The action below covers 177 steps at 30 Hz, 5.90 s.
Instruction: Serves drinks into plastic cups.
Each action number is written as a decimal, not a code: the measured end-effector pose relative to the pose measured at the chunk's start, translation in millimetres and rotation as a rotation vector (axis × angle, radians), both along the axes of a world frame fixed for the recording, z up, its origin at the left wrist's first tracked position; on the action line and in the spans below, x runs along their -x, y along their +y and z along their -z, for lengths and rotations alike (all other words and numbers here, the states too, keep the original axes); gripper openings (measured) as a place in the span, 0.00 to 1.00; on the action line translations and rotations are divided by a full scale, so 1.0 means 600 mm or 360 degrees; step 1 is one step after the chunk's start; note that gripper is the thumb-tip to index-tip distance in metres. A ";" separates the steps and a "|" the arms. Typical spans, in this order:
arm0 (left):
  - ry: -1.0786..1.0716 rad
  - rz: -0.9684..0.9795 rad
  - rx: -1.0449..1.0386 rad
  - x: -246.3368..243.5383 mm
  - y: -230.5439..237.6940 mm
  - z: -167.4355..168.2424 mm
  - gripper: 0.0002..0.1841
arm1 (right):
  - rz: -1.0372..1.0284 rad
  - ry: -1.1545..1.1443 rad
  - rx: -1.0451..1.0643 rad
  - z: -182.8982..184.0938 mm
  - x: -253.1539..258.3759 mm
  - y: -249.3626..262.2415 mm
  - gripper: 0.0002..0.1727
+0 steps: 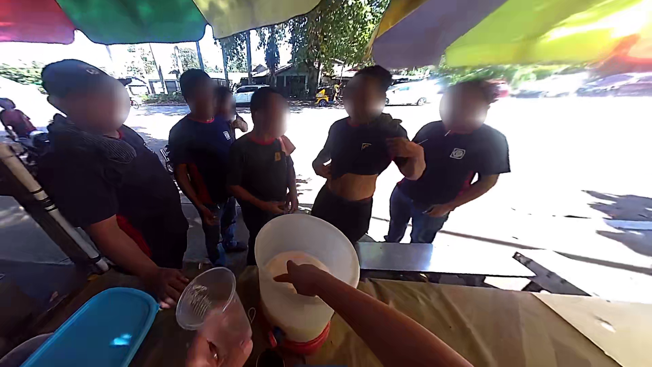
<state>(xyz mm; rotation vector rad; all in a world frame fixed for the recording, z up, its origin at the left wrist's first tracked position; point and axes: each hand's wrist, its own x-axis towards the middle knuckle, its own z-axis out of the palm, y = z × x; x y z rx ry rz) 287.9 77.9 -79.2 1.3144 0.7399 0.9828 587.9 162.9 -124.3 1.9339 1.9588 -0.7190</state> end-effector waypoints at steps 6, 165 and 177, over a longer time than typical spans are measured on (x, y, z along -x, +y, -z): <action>0.0036 -0.0046 0.0087 -0.087 0.017 -0.030 0.35 | 0.0099 0.0303 -0.0123 0.001 0.001 0.041 0.27; 0.0302 -0.0280 -0.0305 -0.267 0.190 0.107 0.29 | 0.1264 0.0861 -0.2183 -0.483 -0.068 -0.192 0.16; 0.0329 -0.0301 -0.0330 -0.268 0.191 0.109 0.28 | 0.0330 0.0479 -0.2459 -0.429 0.012 -0.210 0.10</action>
